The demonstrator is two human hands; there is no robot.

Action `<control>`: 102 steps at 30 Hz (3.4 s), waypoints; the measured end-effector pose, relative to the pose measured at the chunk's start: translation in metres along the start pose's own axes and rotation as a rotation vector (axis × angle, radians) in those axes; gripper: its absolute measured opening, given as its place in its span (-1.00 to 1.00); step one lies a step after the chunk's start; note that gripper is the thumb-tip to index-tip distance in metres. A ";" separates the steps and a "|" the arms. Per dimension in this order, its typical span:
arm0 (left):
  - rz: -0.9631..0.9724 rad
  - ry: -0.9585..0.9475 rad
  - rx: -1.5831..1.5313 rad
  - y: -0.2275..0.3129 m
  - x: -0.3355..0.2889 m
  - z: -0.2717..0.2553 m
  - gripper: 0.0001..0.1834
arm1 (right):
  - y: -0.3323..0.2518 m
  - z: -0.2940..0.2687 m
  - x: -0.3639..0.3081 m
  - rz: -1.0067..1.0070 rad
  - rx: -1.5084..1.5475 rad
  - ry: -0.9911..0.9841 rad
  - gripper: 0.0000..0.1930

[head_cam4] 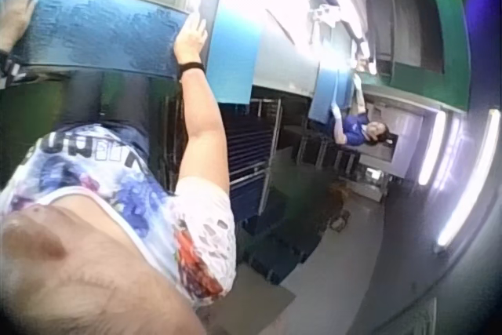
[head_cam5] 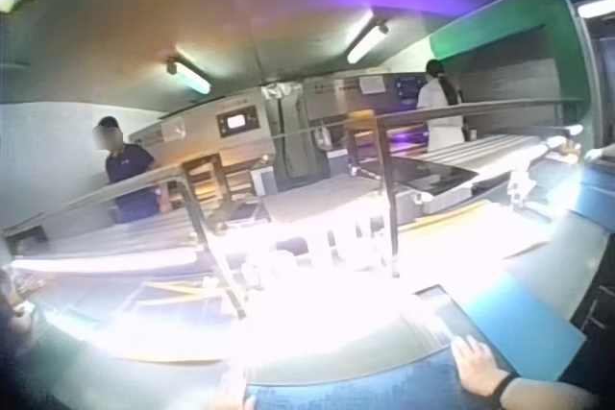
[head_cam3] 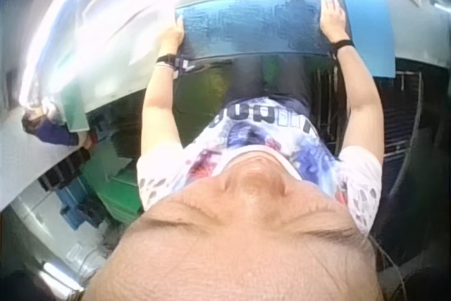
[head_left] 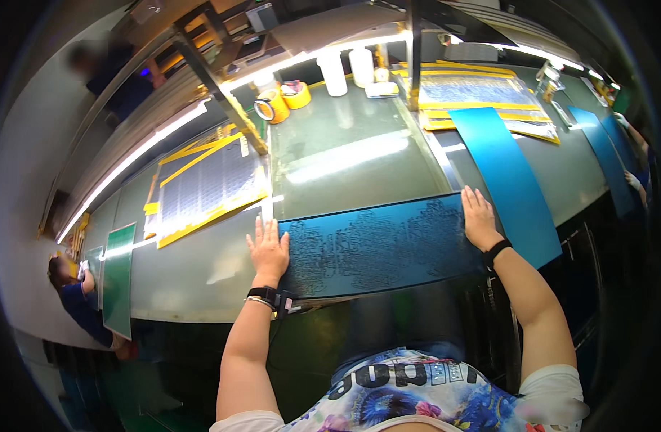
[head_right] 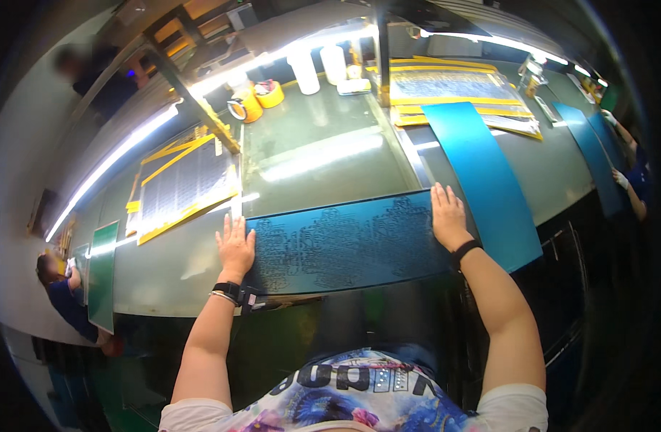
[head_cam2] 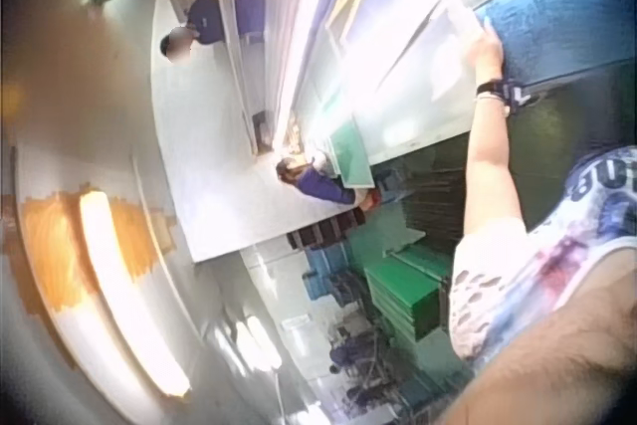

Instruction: The recorder gathers blue-colored panels and place them into metal storage racks on the fabrication floor.

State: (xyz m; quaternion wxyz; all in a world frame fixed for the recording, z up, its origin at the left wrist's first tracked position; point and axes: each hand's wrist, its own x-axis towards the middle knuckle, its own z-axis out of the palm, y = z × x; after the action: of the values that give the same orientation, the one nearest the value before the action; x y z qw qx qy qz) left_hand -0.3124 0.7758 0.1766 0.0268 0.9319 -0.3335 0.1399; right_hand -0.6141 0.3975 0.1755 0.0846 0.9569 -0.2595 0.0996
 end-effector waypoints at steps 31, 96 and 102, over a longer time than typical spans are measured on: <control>-0.005 -0.057 -0.122 0.017 -0.172 -0.080 -0.45 | 0.004 -0.040 -0.145 0.853 2.096 -0.559 -0.79; 0.423 -0.441 -0.260 0.135 -0.065 -0.052 0.07 | -0.012 -0.075 -0.188 0.658 1.993 -0.021 -0.67; 0.400 -0.392 -0.250 0.125 -0.071 -0.046 0.07 | 0.009 -0.131 -0.210 0.722 1.588 0.478 -0.73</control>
State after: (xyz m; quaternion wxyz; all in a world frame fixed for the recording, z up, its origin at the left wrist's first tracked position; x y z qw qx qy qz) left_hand -0.4544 0.7293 0.1958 0.0483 0.8464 -0.5238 -0.0824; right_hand -0.8151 0.5190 0.2542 -0.5852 0.5479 -0.3742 0.4661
